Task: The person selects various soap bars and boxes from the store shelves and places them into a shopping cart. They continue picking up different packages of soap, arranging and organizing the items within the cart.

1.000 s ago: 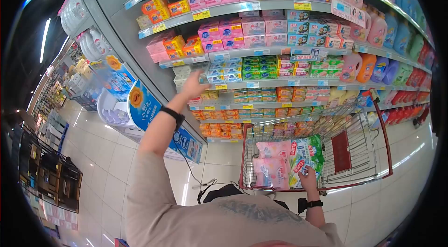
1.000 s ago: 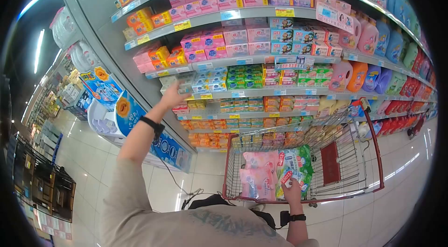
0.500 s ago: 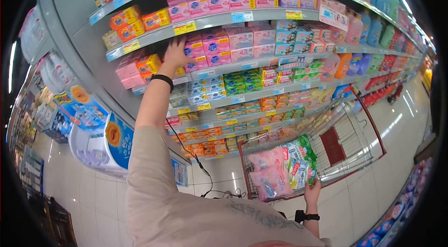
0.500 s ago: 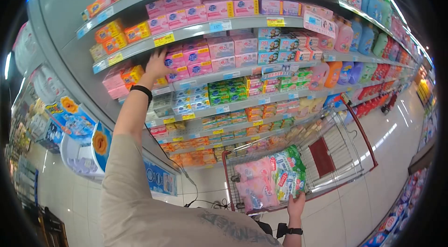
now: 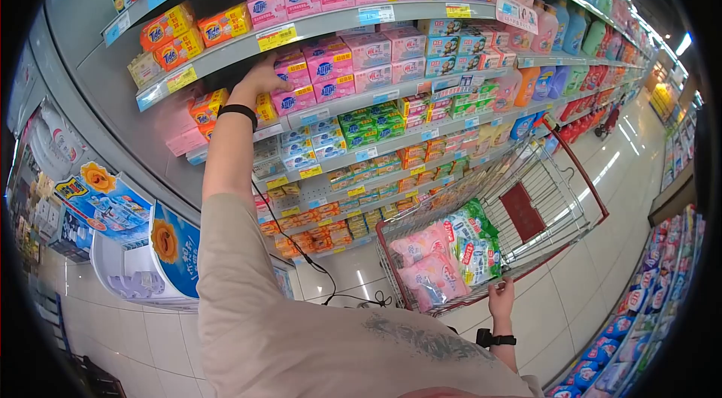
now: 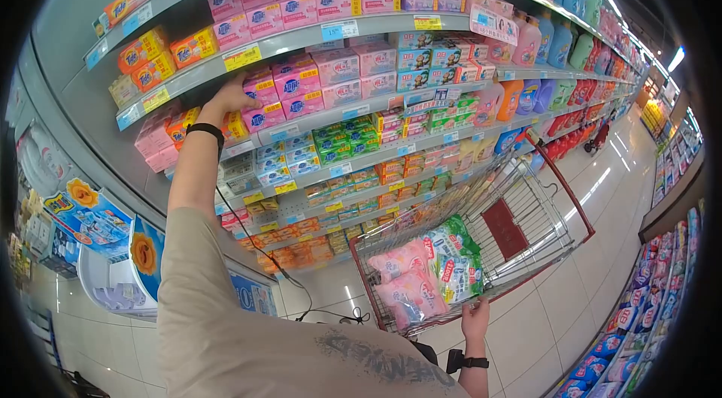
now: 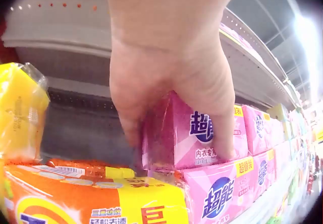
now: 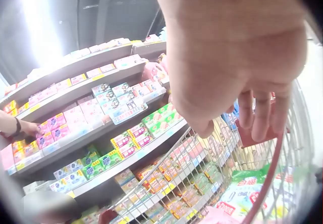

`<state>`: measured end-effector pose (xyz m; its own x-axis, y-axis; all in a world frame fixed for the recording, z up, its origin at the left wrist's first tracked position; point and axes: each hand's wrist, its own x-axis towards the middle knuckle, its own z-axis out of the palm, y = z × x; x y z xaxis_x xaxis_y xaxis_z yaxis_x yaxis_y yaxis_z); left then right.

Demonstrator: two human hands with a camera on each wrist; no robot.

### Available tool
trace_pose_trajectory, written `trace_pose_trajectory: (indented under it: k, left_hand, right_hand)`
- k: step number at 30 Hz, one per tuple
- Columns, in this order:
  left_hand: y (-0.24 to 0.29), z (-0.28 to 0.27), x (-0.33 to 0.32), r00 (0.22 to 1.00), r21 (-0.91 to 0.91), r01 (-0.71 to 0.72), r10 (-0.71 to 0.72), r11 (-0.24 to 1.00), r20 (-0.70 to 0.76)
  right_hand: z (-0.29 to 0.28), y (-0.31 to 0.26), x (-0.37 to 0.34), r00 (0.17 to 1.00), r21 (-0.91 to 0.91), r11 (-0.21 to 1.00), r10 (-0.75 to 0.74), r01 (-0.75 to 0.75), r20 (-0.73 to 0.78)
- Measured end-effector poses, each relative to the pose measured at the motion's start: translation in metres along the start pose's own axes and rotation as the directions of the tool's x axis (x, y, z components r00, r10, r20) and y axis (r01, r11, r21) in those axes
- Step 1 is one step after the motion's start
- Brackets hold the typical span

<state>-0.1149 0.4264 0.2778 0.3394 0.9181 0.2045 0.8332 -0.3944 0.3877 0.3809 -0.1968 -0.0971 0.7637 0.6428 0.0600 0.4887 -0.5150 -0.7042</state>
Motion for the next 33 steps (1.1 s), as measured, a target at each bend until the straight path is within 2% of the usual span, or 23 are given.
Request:
trace_pose_trajectory:
  k: [4, 6, 10, 13, 19, 22, 25, 28, 33]
  left_hand:
    - [-0.010, 0.006, 0.003, 0.994, -0.002, -0.077, 0.077, 0.997, -0.073]
    - [-0.010, 0.009, -0.003, 0.985, 0.029, -0.111, 0.114, 0.993, -0.129]
    - [-0.007, 0.015, -0.016, 0.962, 0.069, -0.089, 0.103, 0.994, -0.251]
    - [0.004, 0.011, -0.028, 0.954, 0.090, -0.078, 0.101, 0.993, -0.283]
    - [0.003, 0.014, -0.038, 0.942, 0.160, 0.002, 0.051, 0.987, -0.331]
    - [0.012, 0.018, -0.049, 0.930, 0.215, -0.013, 0.090, 0.977, -0.355]
    - [0.006, 0.026, -0.053, 0.880, 0.316, -0.100, 0.233, 0.943, -0.415]
    - [0.002, 0.028, -0.056, 0.878, 0.285, -0.115, 0.231, 0.951, -0.419]
    - [-0.015, 0.037, -0.062, 0.782, 0.405, -0.220, 0.409, 0.887, -0.470]
  right_hand:
    - [0.002, -0.014, 0.002, 1.000, -0.010, 1.000, -0.002, 0.002, 0.019]
    - [0.007, -0.011, 0.005, 0.997, -0.008, 0.997, -0.074, 0.074, -0.002]
    - [0.012, -0.002, 0.010, 0.995, -0.006, 0.995, -0.100, 0.100, -0.015]
    - [0.010, -0.001, 0.011, 0.991, -0.028, 0.990, -0.137, 0.137, 0.000]
    - [0.010, -0.009, 0.018, 0.993, 0.001, 0.993, -0.115, 0.115, 0.029]
    - [0.005, -0.030, 0.016, 0.995, -0.010, 0.997, -0.075, 0.076, 0.071]
    - [0.005, -0.038, 0.018, 0.995, -0.019, 0.998, -0.059, 0.061, 0.086]
    - [0.005, -0.039, 0.022, 0.993, -0.024, 0.997, -0.067, 0.069, 0.095]
    - [0.008, -0.037, 0.028, 0.988, -0.057, 0.990, -0.121, 0.128, 0.100]
